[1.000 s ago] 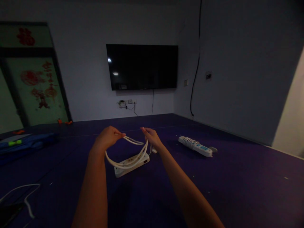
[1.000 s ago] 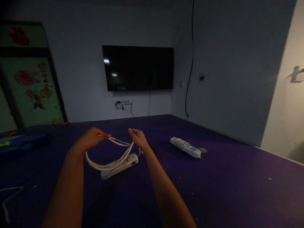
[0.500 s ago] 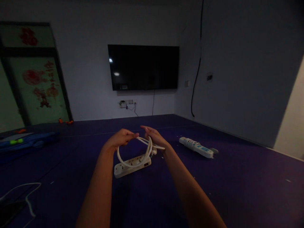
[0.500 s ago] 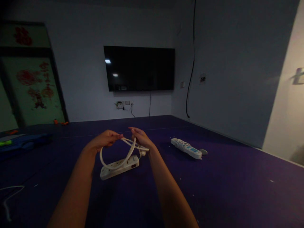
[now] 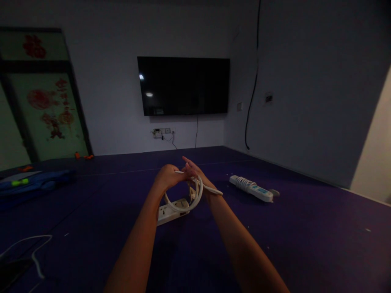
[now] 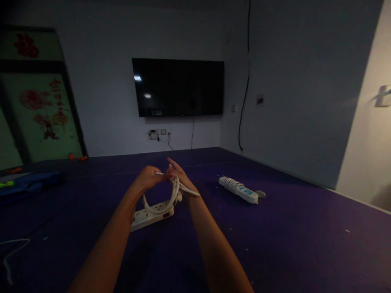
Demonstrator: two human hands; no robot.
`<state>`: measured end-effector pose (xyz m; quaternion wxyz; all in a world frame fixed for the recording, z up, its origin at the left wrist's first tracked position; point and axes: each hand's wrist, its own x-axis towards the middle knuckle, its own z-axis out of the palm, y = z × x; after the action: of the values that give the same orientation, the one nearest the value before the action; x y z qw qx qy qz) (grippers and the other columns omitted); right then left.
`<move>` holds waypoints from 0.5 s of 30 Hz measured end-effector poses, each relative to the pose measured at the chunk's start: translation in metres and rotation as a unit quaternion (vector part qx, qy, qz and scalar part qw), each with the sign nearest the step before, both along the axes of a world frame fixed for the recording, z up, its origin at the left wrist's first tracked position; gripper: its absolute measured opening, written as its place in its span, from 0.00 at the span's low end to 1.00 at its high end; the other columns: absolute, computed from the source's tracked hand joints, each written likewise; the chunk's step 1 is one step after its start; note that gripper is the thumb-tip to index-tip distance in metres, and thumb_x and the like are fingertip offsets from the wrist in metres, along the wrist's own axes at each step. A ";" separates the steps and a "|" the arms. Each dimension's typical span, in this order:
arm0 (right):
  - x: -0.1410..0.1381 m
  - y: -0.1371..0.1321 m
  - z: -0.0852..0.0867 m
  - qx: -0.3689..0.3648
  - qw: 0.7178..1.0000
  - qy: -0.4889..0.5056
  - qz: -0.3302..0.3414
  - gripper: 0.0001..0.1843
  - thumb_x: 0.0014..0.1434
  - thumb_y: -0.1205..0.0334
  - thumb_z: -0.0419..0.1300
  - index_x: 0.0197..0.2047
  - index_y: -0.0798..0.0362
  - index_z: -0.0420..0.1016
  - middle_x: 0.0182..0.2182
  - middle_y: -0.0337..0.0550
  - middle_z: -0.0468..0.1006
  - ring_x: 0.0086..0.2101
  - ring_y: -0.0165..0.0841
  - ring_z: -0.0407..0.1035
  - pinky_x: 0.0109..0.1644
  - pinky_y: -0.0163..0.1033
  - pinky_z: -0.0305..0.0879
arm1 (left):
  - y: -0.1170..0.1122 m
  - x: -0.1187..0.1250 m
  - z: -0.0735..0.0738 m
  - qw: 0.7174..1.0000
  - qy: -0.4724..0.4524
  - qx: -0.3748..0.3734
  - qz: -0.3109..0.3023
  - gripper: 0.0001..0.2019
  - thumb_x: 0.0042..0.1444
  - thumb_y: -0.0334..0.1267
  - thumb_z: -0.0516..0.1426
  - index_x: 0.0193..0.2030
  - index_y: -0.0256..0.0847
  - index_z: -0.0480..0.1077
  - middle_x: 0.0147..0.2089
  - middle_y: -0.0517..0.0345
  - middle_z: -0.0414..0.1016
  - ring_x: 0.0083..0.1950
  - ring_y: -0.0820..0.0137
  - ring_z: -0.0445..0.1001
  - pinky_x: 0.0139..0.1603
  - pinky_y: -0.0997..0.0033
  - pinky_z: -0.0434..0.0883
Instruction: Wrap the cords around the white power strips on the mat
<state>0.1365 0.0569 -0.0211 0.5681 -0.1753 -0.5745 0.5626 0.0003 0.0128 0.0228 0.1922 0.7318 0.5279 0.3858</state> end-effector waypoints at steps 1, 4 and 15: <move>-0.002 0.001 0.000 0.000 1.000 0.000 -0.011 0.40 0.47 0.47 0.64 0.60 0.55 0.60 0.20 0.29 0.65 0.18 0.24 0.56 0.21 0.31 0.52 | 0.000 0.000 0.000 1.000 0.008 0.005 0.018 0.29 0.32 0.66 0.60 0.12 0.40 0.58 0.14 0.67 0.50 0.19 0.78 0.49 0.22 0.72 0.43; -0.008 0.003 -0.002 -0.008 0.999 -0.006 -0.049 0.37 0.47 0.43 0.63 0.56 0.54 0.65 0.19 0.31 0.65 0.18 0.24 0.55 0.21 0.32 0.52 | 0.000 0.001 0.000 0.998 0.031 0.009 0.062 0.27 0.33 0.65 0.60 0.13 0.40 0.62 0.14 0.65 0.54 0.18 0.76 0.53 0.22 0.72 0.45; -0.004 0.019 -0.010 -0.051 0.995 0.089 -0.008 0.23 0.52 0.45 0.60 0.43 0.54 0.75 0.20 0.36 0.68 0.23 0.29 0.63 0.28 0.35 0.63 | 0.000 0.006 -0.005 0.992 -0.124 -0.030 0.021 0.30 0.33 0.65 0.62 0.13 0.41 0.53 0.13 0.68 0.47 0.17 0.80 0.45 0.21 0.73 0.41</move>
<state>0.1324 0.0758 -0.0316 0.6120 -0.1581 -0.4905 0.5999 0.0065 0.0127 0.0178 0.2696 0.6609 0.5265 0.4619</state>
